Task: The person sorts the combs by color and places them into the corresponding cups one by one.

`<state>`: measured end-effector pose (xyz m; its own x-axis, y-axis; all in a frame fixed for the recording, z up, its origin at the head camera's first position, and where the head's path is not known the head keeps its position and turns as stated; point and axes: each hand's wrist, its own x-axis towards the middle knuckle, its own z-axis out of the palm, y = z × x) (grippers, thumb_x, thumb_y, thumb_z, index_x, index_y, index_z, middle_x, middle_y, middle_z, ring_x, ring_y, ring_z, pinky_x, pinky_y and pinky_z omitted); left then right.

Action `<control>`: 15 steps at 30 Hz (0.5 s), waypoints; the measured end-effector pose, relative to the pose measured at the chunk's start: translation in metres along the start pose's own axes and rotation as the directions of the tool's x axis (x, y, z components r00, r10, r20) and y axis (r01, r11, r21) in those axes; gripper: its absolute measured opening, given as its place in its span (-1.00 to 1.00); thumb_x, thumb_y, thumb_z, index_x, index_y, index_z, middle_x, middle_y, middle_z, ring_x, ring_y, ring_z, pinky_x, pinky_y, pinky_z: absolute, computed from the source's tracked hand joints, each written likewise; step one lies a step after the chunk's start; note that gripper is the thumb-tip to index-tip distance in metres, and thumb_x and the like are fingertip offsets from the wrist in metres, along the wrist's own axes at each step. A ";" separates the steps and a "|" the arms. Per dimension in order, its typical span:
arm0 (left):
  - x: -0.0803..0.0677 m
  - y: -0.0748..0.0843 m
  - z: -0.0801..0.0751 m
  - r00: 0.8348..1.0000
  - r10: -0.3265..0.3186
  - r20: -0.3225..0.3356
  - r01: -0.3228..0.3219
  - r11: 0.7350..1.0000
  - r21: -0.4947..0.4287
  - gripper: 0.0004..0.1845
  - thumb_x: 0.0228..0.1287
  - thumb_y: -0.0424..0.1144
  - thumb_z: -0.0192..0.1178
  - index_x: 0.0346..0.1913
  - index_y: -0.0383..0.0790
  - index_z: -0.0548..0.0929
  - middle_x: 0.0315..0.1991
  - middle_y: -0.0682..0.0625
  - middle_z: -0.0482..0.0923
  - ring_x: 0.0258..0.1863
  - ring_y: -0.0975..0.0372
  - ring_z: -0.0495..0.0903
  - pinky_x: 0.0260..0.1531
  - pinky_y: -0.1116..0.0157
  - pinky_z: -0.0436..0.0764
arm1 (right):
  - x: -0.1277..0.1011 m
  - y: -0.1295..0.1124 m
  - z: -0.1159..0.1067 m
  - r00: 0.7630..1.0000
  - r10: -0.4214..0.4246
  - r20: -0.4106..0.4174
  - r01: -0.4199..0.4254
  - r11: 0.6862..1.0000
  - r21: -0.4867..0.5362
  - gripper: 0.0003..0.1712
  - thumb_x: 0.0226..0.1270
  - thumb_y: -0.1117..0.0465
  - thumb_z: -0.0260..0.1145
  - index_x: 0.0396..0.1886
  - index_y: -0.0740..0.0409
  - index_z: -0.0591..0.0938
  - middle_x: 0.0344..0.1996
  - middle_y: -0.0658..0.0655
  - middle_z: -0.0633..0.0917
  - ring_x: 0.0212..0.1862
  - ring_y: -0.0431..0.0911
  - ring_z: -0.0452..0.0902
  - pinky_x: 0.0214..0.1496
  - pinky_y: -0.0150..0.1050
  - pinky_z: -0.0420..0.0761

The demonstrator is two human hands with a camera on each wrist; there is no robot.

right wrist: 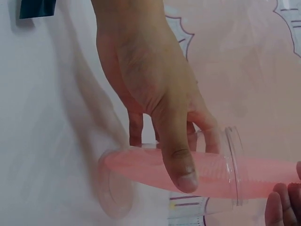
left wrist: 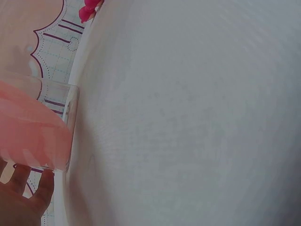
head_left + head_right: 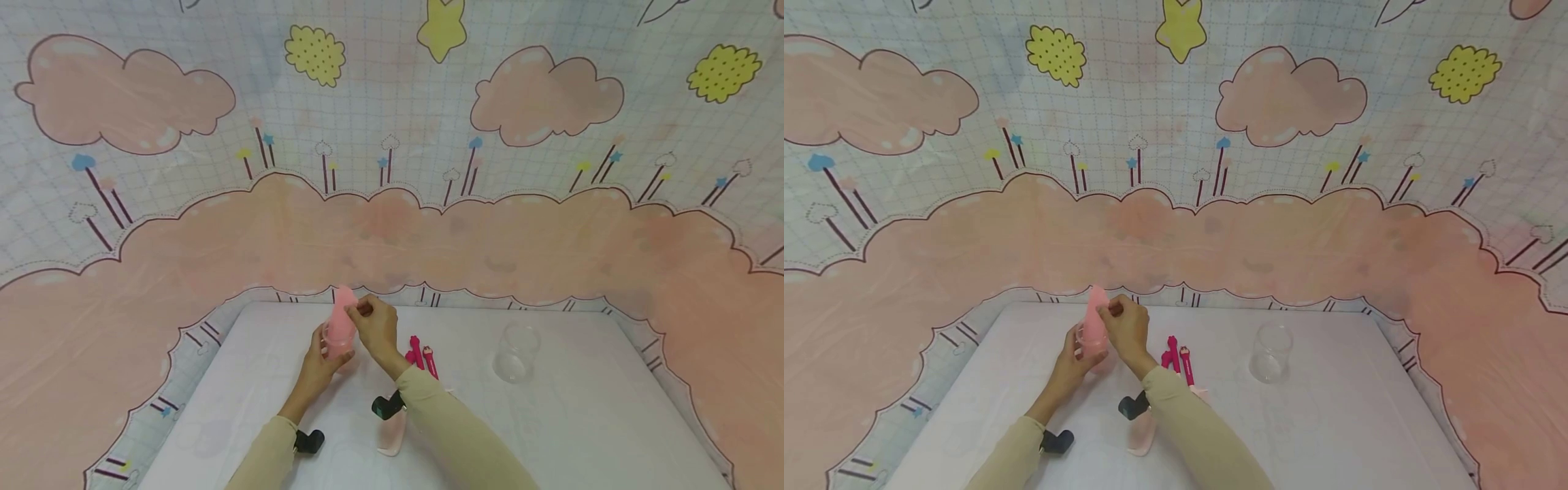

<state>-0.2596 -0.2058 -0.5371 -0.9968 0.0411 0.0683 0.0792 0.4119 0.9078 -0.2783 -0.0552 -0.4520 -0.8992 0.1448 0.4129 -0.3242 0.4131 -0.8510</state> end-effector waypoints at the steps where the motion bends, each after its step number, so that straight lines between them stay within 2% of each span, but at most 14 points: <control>1: 0.000 0.000 0.000 1.000 -0.004 0.003 0.004 1.000 -0.001 -0.02 0.19 -0.02 0.38 0.51 -0.07 -0.01 0.42 -0.30 0.24 0.35 -0.16 0.33 0.27 -0.16 0.43 | 0.000 0.000 -0.001 1.000 0.009 0.015 -0.009 1.000 0.004 -0.81 0.17 0.13 0.48 -0.41 0.14 0.69 -0.52 0.07 0.72 -0.47 -0.28 0.56 -0.44 -0.48 0.57; 7: -0.001 0.000 0.001 1.000 0.000 0.000 0.000 1.000 -0.007 -0.02 0.17 -0.04 0.40 0.51 -0.08 0.00 0.39 -0.30 0.27 0.33 -0.15 0.35 0.26 -0.16 0.44 | -0.002 -0.005 -0.012 0.991 0.083 0.107 -0.086 0.996 0.033 -0.72 0.17 0.04 0.48 -0.27 0.12 0.69 -0.41 0.07 0.73 -0.35 -0.22 0.64 -0.31 -0.44 0.66; 12: 0.000 0.001 0.001 1.000 0.024 -0.012 -0.024 1.000 -0.006 -0.02 0.17 -0.06 0.40 0.50 -0.13 0.01 0.39 -0.32 0.28 0.33 -0.16 0.36 0.26 -0.16 0.44 | -0.003 -0.008 -0.022 0.985 0.119 0.126 -0.134 0.984 0.117 -0.70 0.17 0.03 0.48 -0.22 0.12 0.68 -0.35 0.12 0.75 -0.34 -0.15 0.69 -0.33 -0.36 0.70; 15: 0.000 0.001 0.001 1.000 0.013 -0.015 -0.013 1.000 -0.009 -0.03 0.17 -0.06 0.40 0.50 -0.11 0.02 0.37 -0.33 0.30 0.32 -0.16 0.38 0.24 -0.14 0.46 | -0.003 -0.006 -0.027 0.982 0.139 0.130 -0.160 0.972 0.174 -0.71 0.18 0.06 0.48 -0.21 0.13 0.68 -0.35 0.15 0.74 -0.37 -0.16 0.68 -0.36 -0.35 0.71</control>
<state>-0.2593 -0.2044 -0.5362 -0.9957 0.0333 0.0864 0.0925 0.4031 0.9105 -0.2655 -0.0336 -0.4393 -0.9659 0.0827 0.2454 -0.2222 0.2218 -0.9494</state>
